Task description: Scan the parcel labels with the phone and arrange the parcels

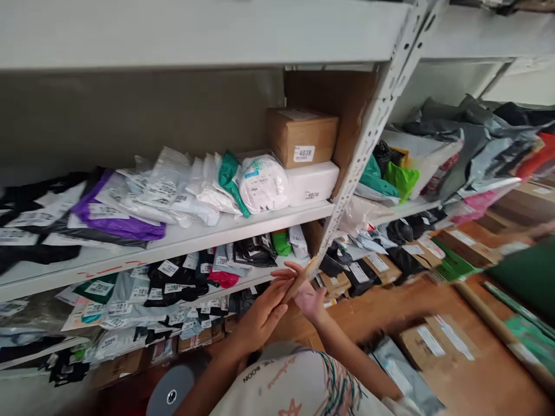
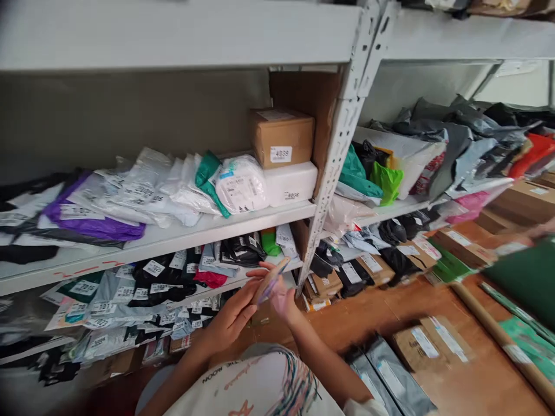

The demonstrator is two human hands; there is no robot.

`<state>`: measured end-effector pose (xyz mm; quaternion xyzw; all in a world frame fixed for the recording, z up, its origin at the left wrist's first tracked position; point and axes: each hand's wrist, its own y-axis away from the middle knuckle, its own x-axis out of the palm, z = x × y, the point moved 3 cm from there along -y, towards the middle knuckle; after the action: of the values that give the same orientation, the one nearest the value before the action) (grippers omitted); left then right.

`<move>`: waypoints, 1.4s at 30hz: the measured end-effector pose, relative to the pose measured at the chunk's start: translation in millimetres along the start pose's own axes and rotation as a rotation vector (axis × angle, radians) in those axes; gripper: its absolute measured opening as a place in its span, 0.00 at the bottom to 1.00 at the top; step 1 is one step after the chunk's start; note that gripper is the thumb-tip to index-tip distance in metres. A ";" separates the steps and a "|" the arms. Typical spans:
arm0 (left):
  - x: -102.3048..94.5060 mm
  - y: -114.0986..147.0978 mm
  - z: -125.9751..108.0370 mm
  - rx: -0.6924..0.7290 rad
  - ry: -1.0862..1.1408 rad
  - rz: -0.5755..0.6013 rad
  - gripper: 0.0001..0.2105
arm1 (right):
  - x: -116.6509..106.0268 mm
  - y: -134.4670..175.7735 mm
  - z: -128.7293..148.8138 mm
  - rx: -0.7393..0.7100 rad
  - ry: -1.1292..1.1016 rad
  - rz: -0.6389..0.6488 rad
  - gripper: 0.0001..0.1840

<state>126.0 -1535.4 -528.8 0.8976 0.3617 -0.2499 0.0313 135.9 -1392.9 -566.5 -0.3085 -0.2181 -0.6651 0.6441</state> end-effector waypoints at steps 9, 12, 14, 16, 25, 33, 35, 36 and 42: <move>-63.6 -28.1 -21.3 -0.138 -0.202 -0.188 0.22 | -18.1 19.5 -16.2 0.174 -0.229 -0.229 0.37; -129.0 -37.0 -45.4 0.020 -0.442 -0.646 0.22 | -33.3 27.2 -10.6 0.225 -0.246 -0.313 0.36; -168.0 -42.7 -52.3 0.078 -0.630 -0.943 0.24 | -45.0 30.8 -6.1 0.212 -0.240 -0.363 0.36; -198.1 -51.7 -49.4 0.017 -0.812 -1.125 0.25 | -55.1 34.0 -2.9 0.211 -0.241 -0.393 0.37; -220.5 -87.2 -46.0 -0.084 -1.101 -1.155 0.24 | -90.5 48.0 -7.4 0.283 -0.282 -0.391 0.32; -195.1 -119.5 -49.7 -0.060 -1.120 -0.932 0.17 | -68.6 25.6 -29.2 0.303 -0.213 -0.360 0.37; -193.0 -126.5 -44.4 -0.041 -1.165 -0.889 0.19 | -52.1 18.5 -35.8 0.305 -0.190 -0.342 0.43; -194.8 -127.1 -43.8 -0.020 -1.195 -0.856 0.20 | -42.3 15.6 -38.6 0.305 -0.191 -0.323 0.44; -264.0 -107.3 -71.2 -0.065 -1.327 -0.476 0.24 | 25.5 10.4 -52.2 0.324 -0.390 -0.174 0.42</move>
<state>-76.9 -1606.8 -328.8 0.4509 0.4601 -0.7337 0.2163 140.0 -1448.0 -587.2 -0.3037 -0.4675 -0.6025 0.5711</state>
